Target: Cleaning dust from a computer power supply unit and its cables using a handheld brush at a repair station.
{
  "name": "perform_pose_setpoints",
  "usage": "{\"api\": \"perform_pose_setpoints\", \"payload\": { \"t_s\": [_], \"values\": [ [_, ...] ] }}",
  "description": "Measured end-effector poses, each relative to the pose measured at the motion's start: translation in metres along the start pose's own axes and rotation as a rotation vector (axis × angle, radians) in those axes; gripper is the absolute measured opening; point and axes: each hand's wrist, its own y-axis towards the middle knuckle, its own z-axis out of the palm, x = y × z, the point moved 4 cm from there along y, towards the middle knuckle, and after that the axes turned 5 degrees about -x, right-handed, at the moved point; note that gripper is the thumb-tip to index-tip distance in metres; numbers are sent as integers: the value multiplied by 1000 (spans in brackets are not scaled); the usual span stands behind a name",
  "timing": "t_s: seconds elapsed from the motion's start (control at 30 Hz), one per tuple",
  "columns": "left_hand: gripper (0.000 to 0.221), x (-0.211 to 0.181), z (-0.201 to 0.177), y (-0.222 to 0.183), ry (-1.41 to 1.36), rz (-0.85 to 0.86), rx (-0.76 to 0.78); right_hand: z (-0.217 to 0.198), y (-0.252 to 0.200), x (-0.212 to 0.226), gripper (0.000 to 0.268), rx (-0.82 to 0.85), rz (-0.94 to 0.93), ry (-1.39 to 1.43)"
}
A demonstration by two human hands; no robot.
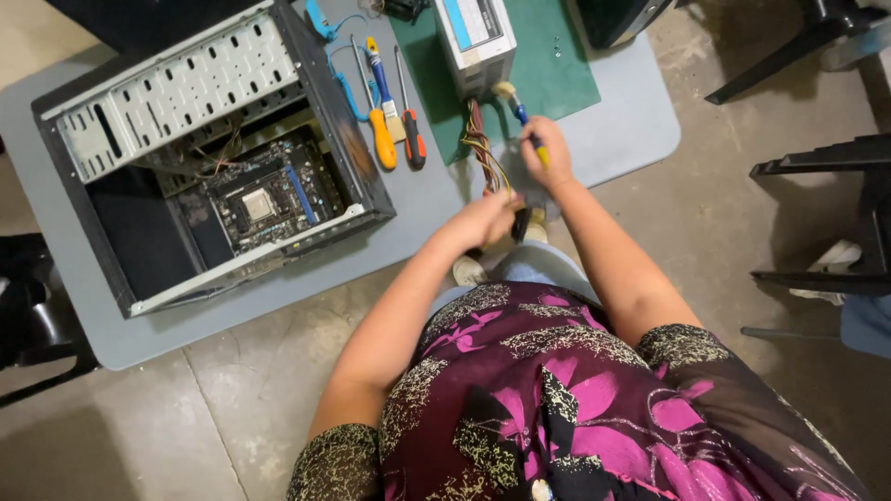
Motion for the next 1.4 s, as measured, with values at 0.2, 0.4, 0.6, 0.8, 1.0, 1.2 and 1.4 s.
{"api": "perform_pose_setpoints", "payload": {
  "t_s": [0.2,0.4,0.6,0.8,1.0,1.2,1.4],
  "values": [
    [55,-125,2,-29,380,229,-420,-50,9,17,11,-56,186,14],
    [23,-178,-47,32,-883,319,-230,-90,66,39,13,-175,320,279],
    [50,-229,-36,27,-88,371,-738,-116,136,39,11,-166,350,391],
    [99,-234,-4,39,704,327,-1081,-114,183,17,5,-165,278,421],
    [98,-245,-15,72,896,233,-1132,-102,165,-16,3,-120,421,460],
    [84,-283,-1,47,839,62,-1114,-99,144,-33,4,-61,528,495],
    [92,-311,29,14,907,17,-1014,-100,135,-38,5,-18,548,495]
  ]
}}
